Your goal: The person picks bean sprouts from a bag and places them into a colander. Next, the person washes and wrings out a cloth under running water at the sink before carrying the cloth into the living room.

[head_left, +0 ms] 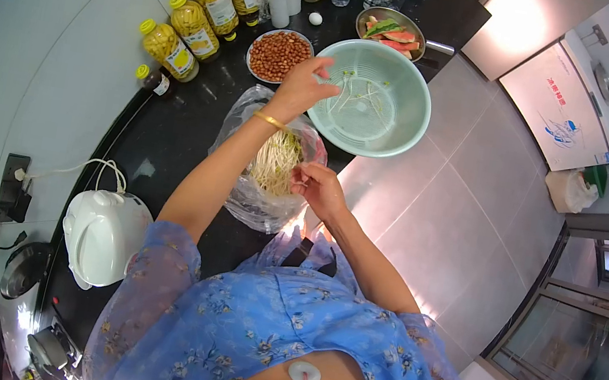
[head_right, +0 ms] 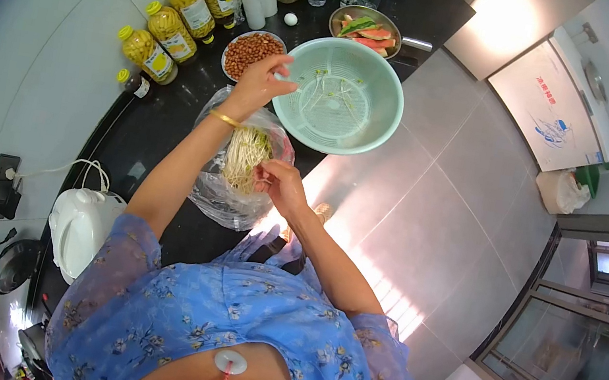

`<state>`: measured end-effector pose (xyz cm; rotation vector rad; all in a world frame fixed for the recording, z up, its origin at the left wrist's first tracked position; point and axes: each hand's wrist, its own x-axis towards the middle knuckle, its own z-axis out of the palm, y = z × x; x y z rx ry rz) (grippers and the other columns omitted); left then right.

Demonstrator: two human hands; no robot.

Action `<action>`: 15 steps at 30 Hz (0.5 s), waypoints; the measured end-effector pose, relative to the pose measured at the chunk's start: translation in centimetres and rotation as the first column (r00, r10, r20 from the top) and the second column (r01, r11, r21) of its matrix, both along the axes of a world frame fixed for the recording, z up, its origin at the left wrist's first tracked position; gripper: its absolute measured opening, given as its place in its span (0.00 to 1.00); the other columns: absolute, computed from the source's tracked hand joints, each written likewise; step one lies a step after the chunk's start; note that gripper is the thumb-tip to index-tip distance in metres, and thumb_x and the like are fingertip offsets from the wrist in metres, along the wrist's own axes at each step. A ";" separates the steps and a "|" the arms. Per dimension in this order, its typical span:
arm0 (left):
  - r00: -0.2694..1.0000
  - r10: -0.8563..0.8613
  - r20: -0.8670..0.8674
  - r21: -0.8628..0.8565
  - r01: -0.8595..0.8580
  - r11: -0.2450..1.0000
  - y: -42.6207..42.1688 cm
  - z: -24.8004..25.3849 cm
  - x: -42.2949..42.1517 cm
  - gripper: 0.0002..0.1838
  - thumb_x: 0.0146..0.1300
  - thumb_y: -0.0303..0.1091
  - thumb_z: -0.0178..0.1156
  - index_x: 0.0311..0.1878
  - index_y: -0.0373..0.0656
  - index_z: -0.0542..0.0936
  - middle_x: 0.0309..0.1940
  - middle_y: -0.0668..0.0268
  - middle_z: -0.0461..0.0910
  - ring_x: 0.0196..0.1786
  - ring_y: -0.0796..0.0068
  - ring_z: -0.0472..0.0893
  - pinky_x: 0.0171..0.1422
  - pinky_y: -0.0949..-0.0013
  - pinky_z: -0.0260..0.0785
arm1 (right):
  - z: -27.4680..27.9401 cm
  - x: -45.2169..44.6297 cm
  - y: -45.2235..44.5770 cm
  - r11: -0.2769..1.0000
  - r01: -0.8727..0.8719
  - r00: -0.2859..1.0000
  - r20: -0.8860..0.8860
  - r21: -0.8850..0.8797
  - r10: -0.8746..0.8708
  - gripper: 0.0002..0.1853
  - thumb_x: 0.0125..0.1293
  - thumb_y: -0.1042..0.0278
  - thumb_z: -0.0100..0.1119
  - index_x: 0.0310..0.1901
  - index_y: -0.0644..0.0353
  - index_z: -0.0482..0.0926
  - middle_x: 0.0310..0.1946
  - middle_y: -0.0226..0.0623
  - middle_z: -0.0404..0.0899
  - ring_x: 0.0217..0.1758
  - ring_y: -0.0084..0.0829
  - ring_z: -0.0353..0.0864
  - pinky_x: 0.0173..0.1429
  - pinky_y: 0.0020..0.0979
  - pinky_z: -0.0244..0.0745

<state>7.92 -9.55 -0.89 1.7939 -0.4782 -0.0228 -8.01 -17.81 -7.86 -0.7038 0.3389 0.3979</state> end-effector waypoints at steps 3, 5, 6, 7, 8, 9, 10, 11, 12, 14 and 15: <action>0.987 -0.049 -0.152 0.040 0.055 0.998 3.0 -2.7 -1.6 0.13 0.47 0.30 0.65 0.36 0.36 0.80 0.26 0.66 0.78 0.31 0.77 0.76 0.37 0.72 0.68 | 0.0 0.3 -0.7 0.990 0.088 0.996 -0.035 0.109 -0.084 0.05 0.56 0.74 0.53 0.24 0.61 0.71 0.28 0.42 0.77 0.27 0.30 0.77 0.31 0.29 0.73; 0.973 -0.059 -0.221 0.136 0.091 0.986 5.5 -6.1 -3.6 0.11 0.48 0.31 0.64 0.35 0.37 0.80 0.26 0.63 0.78 0.31 0.73 0.76 0.38 0.69 0.69 | -0.4 0.5 -1.3 0.977 0.005 0.999 -0.042 0.213 0.004 0.03 0.55 0.77 0.52 0.25 0.61 0.70 0.28 0.45 0.78 0.25 0.33 0.79 0.29 0.31 0.75; 0.982 -0.055 -0.179 0.209 0.093 0.973 6.5 -7.9 -4.4 0.11 0.48 0.32 0.63 0.34 0.37 0.80 0.26 0.61 0.79 0.30 0.70 0.77 0.38 0.67 0.69 | -0.7 0.5 -1.5 0.976 0.004 0.999 -0.044 0.219 0.006 0.03 0.55 0.77 0.52 0.25 0.61 0.70 0.28 0.45 0.78 0.25 0.33 0.79 0.29 0.31 0.75; 0.982 -0.053 -0.181 0.214 0.092 0.973 6.9 -8.2 -5.4 0.11 0.48 0.32 0.63 0.34 0.37 0.80 0.26 0.61 0.79 0.30 0.70 0.77 0.38 0.67 0.69 | -1.0 0.5 -1.6 0.965 -0.024 0.999 -0.019 0.261 0.030 0.02 0.54 0.78 0.51 0.27 0.61 0.71 0.27 0.45 0.78 0.23 0.33 0.78 0.27 0.30 0.74; 0.988 -0.009 -0.156 0.464 0.081 0.882 7.3 -8.6 -6.3 0.10 0.49 0.31 0.62 0.35 0.38 0.80 0.28 0.60 0.79 0.32 0.66 0.78 0.38 0.65 0.70 | -1.2 0.5 -1.7 0.952 -0.053 0.999 0.006 0.302 0.053 0.02 0.54 0.79 0.51 0.28 0.61 0.71 0.25 0.44 0.78 0.21 0.32 0.77 0.24 0.29 0.72; 0.992 0.027 -0.120 0.681 0.063 0.730 7.5 -8.8 -7.1 0.09 0.49 0.29 0.60 0.35 0.38 0.79 0.30 0.59 0.79 0.33 0.62 0.79 0.38 0.64 0.71 | -1.4 0.5 -1.6 0.951 -0.053 0.999 0.005 0.304 0.054 0.02 0.54 0.79 0.51 0.28 0.61 0.71 0.25 0.44 0.78 0.21 0.32 0.77 0.24 0.29 0.72; 0.992 0.028 -0.120 0.681 0.062 0.729 7.5 -9.1 -7.8 0.09 0.49 0.29 0.60 0.35 0.38 0.79 0.30 0.59 0.79 0.33 0.62 0.79 0.38 0.64 0.71 | -1.5 0.5 -1.6 0.950 -0.055 0.998 -0.015 0.309 0.063 0.03 0.54 0.79 0.51 0.30 0.61 0.72 0.24 0.43 0.78 0.21 0.31 0.77 0.24 0.28 0.71; 1.000 0.021 0.021 0.745 -0.029 0.666 7.2 -9.4 -8.4 0.07 0.49 0.30 0.60 0.32 0.38 0.79 0.32 0.56 0.78 0.34 0.58 0.79 0.39 0.60 0.71 | -1.6 0.5 -1.5 0.948 -0.057 0.997 -0.035 0.313 0.071 0.03 0.54 0.79 0.51 0.31 0.61 0.72 0.24 0.42 0.78 0.20 0.30 0.76 0.23 0.27 0.70; 0.987 0.002 0.159 0.790 -0.129 0.599 7.0 -9.8 -8.7 0.06 0.49 0.31 0.59 0.28 0.38 0.79 0.33 0.53 0.78 0.36 0.54 0.79 0.40 0.56 0.71 | -1.6 0.4 -1.4 0.948 -0.057 0.997 -0.036 0.312 0.072 0.03 0.54 0.79 0.51 0.31 0.61 0.72 0.24 0.42 0.78 0.20 0.30 0.76 0.23 0.27 0.70; 0.983 0.015 0.184 0.805 -0.159 0.571 6.9 -11.3 -8.4 0.06 0.49 0.31 0.59 0.27 0.38 0.78 0.33 0.53 0.77 0.35 0.54 0.79 0.40 0.56 0.71 | -1.6 0.3 -1.2 0.961 -0.047 0.996 -0.065 0.274 0.067 0.04 0.54 0.79 0.51 0.33 0.62 0.74 0.23 0.41 0.77 0.20 0.29 0.75 0.22 0.25 0.67; 0.978 0.026 0.207 0.820 -0.188 0.540 6.8 -11.8 -8.3 0.06 0.49 0.31 0.58 0.26 0.39 0.78 0.32 0.54 0.76 0.35 0.54 0.79 0.41 0.55 0.71 | -1.6 0.2 -1.3 0.962 -0.044 0.996 -0.067 0.270 0.064 0.04 0.54 0.79 0.51 0.33 0.62 0.74 0.23 0.41 0.77 0.20 0.29 0.75 0.22 0.25 0.67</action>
